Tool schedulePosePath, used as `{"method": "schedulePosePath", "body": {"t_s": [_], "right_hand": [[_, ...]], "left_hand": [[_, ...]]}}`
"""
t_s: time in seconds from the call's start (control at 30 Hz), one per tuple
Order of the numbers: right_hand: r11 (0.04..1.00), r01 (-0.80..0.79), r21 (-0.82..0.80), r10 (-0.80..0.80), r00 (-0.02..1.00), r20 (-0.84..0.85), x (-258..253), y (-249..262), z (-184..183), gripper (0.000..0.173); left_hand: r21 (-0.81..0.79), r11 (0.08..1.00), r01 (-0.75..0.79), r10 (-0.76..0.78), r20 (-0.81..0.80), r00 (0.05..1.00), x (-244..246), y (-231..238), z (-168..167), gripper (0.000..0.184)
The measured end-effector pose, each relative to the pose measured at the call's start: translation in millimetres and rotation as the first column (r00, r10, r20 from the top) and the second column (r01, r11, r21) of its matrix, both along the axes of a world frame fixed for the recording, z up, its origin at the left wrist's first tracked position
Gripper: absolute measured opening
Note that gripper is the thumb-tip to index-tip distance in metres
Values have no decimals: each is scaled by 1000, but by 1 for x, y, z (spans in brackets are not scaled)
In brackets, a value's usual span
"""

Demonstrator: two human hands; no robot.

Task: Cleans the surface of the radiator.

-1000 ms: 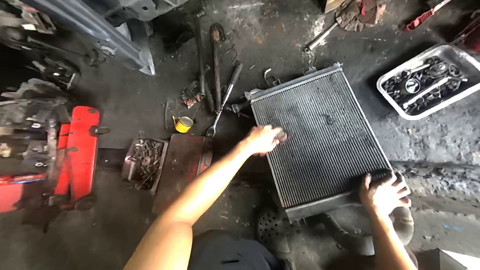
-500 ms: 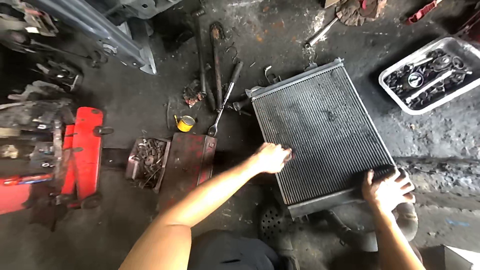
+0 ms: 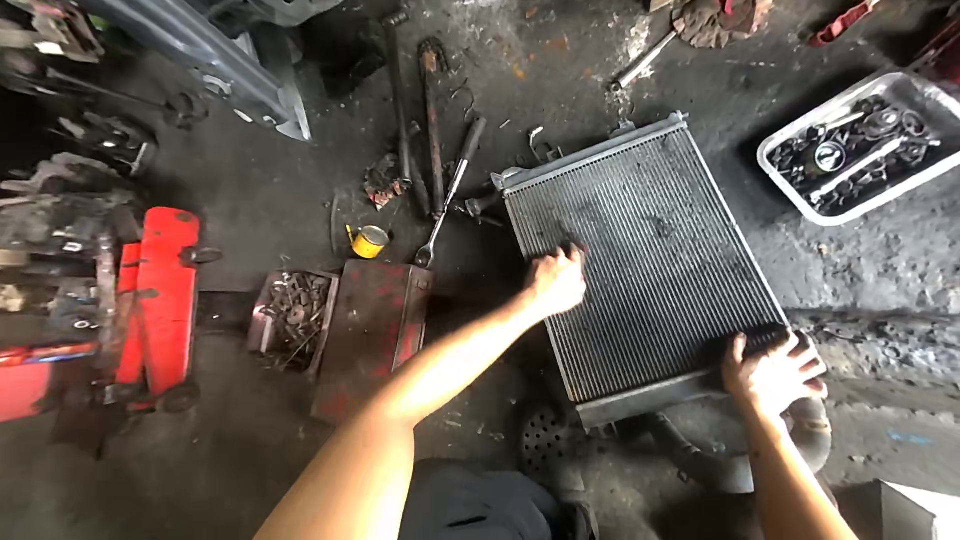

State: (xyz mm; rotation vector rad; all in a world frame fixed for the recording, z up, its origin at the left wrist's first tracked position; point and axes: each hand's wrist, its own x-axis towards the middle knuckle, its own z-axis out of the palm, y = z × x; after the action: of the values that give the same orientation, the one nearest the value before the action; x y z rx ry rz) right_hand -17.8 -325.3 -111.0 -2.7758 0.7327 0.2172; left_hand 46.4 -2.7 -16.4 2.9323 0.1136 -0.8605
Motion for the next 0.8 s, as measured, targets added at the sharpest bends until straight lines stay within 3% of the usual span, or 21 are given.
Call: {"method": "schedulePosePath", "body": {"t_s": [0.13,0.2,0.27,0.33,0.4,0.5,0.57,0.7,0.8], "right_hand": [[1000,-8,-23,8,1000,16,-2,3,6,73],[999,-31,10,29,987,156,-6,14,17,63],[976,-178,125,133,944,303,-12,40,30,56],[870,-379,316,258,896,362,-12,75,45,48],[728,-482,487,311,866,392,-11,110,54,43],[535,-451,714,224,891,395,-13,143,68,44],[385,-392,835,193,919,343,-8,153,80,51],[144,-408,901,344,875,341,6,178,99,66],[134,-499,856,427,809,405,5,210,102,41]], "left_hand": [[-215,957,195,-224,-116,968,-33,-40,8,58],[-268,953,140,-166,-78,983,-36,-39,19,57],[-313,948,-51,39,-45,998,-32,-25,27,57],[-383,890,-248,256,-31,966,-23,-2,29,56],[-506,788,-349,370,-63,927,-17,25,37,51],[-738,558,-379,373,-185,909,-29,63,50,38],[-798,460,-390,360,-234,903,-44,78,54,37],[-846,315,-431,388,-300,871,-80,89,63,36],[-854,341,-393,377,-259,889,-107,97,64,38]]}}
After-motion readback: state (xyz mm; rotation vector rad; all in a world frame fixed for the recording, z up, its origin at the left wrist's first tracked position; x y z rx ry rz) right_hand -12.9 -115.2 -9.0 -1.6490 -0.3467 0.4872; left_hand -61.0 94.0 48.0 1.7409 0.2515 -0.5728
